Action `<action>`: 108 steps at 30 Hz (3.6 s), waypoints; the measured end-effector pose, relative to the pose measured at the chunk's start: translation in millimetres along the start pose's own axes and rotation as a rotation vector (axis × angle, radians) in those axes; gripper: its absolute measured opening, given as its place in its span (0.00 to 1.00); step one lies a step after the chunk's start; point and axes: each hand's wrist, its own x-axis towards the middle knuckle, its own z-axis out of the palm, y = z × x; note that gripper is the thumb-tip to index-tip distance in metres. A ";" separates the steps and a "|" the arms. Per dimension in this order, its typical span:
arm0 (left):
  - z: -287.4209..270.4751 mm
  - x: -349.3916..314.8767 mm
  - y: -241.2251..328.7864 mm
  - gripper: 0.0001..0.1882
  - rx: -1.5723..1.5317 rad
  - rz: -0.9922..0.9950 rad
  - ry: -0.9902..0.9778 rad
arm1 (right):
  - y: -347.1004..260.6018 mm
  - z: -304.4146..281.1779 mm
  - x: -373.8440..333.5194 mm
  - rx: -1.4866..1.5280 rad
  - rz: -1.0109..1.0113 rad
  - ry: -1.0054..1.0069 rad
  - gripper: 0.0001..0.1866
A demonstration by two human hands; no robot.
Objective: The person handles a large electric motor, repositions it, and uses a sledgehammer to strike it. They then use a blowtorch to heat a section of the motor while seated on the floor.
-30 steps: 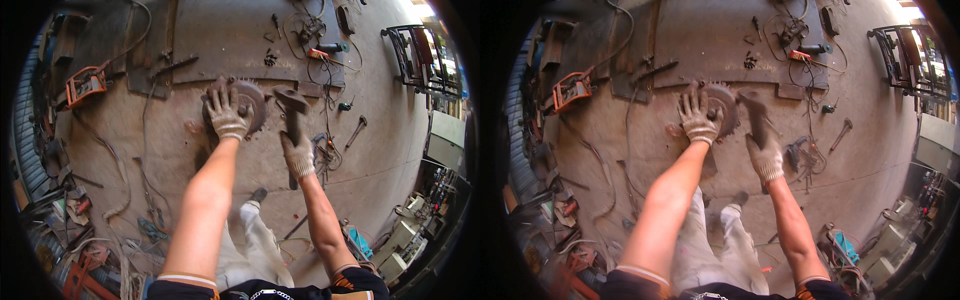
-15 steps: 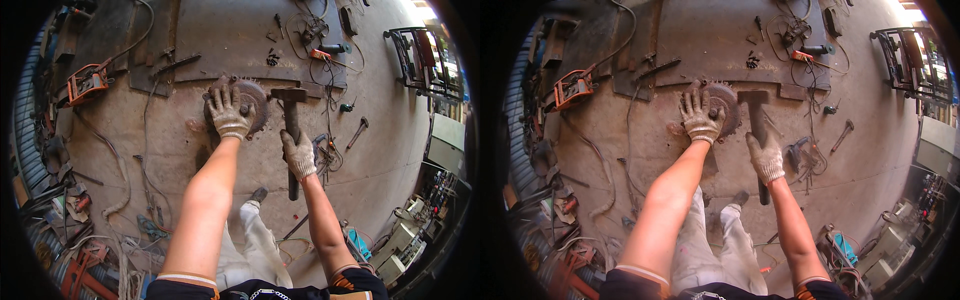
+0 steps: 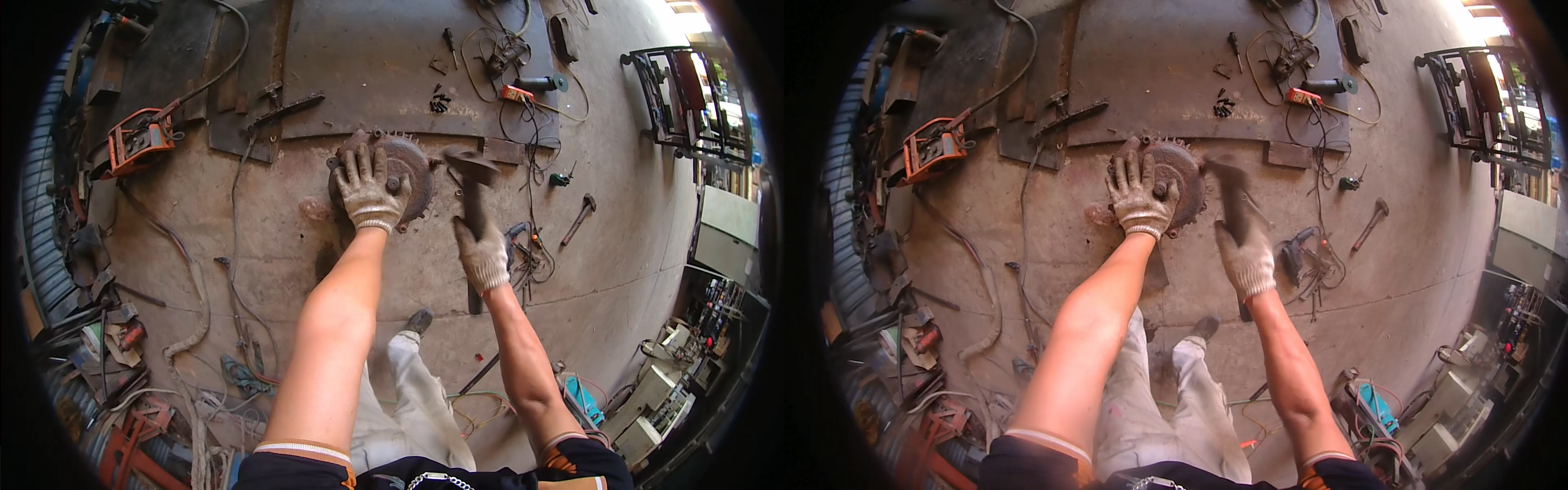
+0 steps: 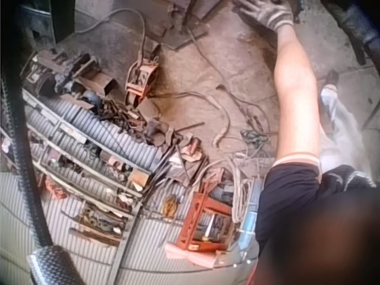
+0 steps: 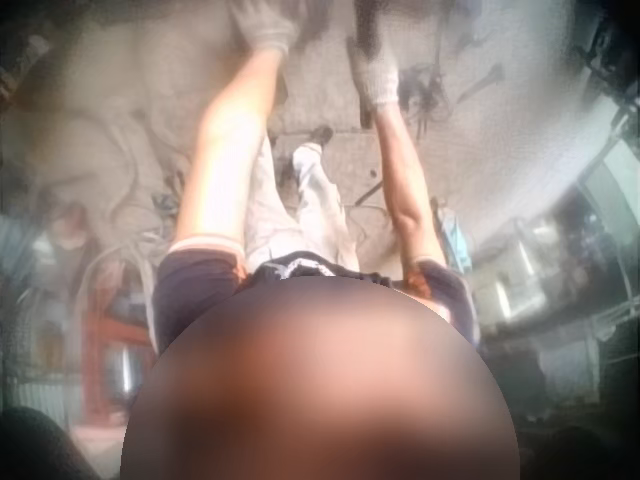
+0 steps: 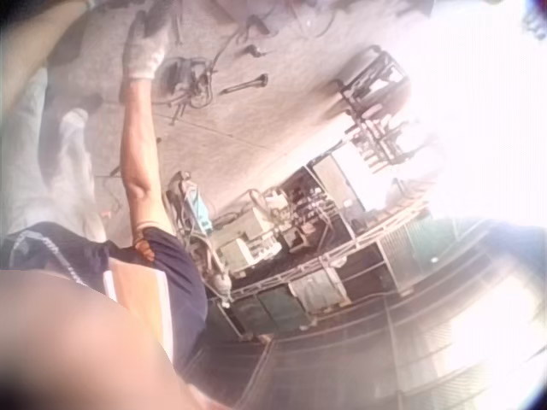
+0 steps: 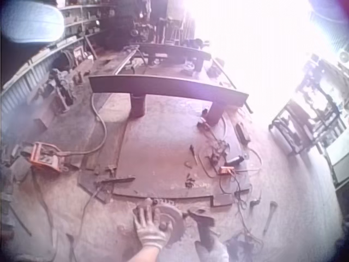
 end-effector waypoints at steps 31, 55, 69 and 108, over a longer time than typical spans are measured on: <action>1.3 -1.8 -3.0 0.42 0.109 0.036 0.001 | -5.9 -9.6 1.0 0.165 -0.059 0.085 0.18; 7.1 3.5 -3.6 0.41 0.028 0.004 -0.013 | 9.0 -10.4 -11.9 0.843 -0.408 0.143 0.17; 13.0 2.0 -5.4 0.42 0.137 0.036 -0.040 | 80.7 -37.9 -51.4 0.013 0.293 -0.052 0.27; 19.3 14.7 -125.0 0.36 0.814 0.575 0.070 | 667.8 59.0 -134.7 -0.319 1.024 -0.790 0.19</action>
